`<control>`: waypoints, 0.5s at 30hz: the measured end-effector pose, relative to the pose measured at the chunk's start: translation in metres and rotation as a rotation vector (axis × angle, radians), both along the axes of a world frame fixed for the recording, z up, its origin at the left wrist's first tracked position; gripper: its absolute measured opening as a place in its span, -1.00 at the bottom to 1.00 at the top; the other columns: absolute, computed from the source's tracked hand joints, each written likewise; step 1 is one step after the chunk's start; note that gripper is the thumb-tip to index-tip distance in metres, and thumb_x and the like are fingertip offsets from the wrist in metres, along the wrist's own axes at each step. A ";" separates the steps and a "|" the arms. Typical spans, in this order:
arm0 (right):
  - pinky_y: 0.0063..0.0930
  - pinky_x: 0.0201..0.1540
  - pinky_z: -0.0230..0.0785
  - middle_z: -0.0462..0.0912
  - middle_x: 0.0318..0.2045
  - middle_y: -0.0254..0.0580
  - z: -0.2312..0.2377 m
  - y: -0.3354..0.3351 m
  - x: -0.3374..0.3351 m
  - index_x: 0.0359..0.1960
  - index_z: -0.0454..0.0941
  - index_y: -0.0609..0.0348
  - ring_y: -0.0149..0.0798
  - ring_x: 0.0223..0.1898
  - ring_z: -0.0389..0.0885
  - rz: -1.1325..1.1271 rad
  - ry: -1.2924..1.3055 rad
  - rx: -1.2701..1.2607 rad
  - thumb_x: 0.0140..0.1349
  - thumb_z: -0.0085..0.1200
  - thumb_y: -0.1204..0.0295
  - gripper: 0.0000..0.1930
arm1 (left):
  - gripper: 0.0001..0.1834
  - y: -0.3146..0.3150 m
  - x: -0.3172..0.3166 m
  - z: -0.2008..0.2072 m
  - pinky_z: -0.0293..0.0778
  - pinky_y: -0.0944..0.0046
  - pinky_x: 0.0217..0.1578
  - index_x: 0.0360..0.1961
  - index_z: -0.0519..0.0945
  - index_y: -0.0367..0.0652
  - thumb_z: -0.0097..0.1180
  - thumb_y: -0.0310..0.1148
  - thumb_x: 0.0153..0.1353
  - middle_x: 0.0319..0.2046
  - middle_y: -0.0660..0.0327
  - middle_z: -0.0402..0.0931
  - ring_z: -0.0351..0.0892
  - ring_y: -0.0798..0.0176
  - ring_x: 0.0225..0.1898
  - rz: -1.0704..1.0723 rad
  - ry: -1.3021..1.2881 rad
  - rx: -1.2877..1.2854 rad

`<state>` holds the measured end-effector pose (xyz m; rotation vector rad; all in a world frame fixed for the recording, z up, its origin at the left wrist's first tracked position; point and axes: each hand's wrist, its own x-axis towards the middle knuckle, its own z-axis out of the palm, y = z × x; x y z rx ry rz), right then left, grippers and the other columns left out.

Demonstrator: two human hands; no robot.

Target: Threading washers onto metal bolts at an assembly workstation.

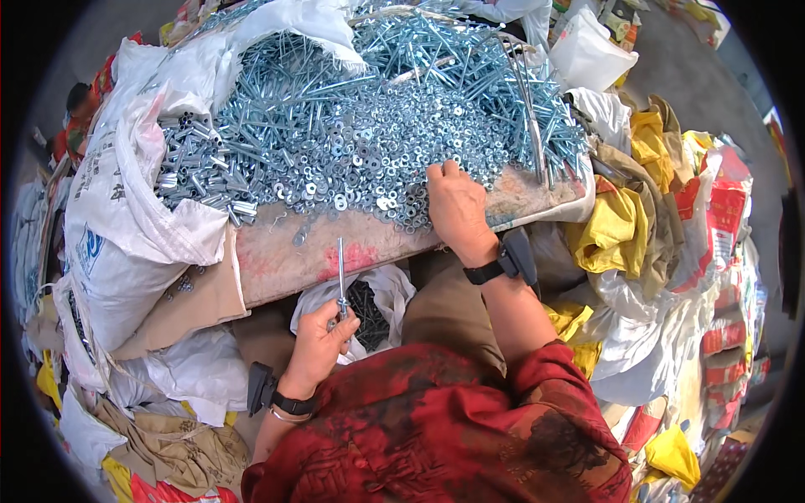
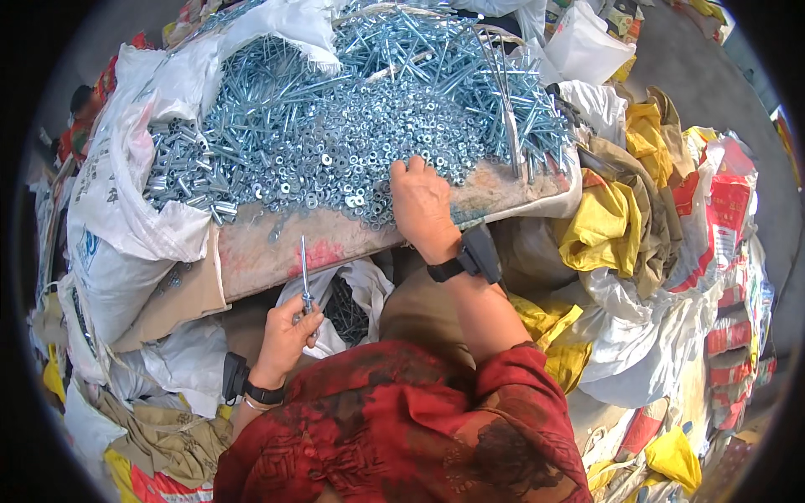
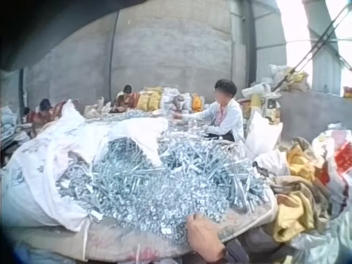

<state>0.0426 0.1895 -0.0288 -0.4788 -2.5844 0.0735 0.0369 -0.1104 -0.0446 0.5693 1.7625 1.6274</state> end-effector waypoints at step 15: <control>-0.55 -0.38 0.40 0.56 -0.51 -0.35 0.048 -0.066 0.046 -0.32 0.59 0.25 -0.50 -0.46 0.51 0.894 0.041 -1.116 0.10 0.33 0.58 -0.84 | -0.82 -0.010 0.014 0.024 0.35 0.28 -0.45 -0.31 0.58 -0.30 0.22 -0.37 0.28 -0.62 0.36 0.40 0.33 0.40 -0.50 -0.173 0.361 -0.076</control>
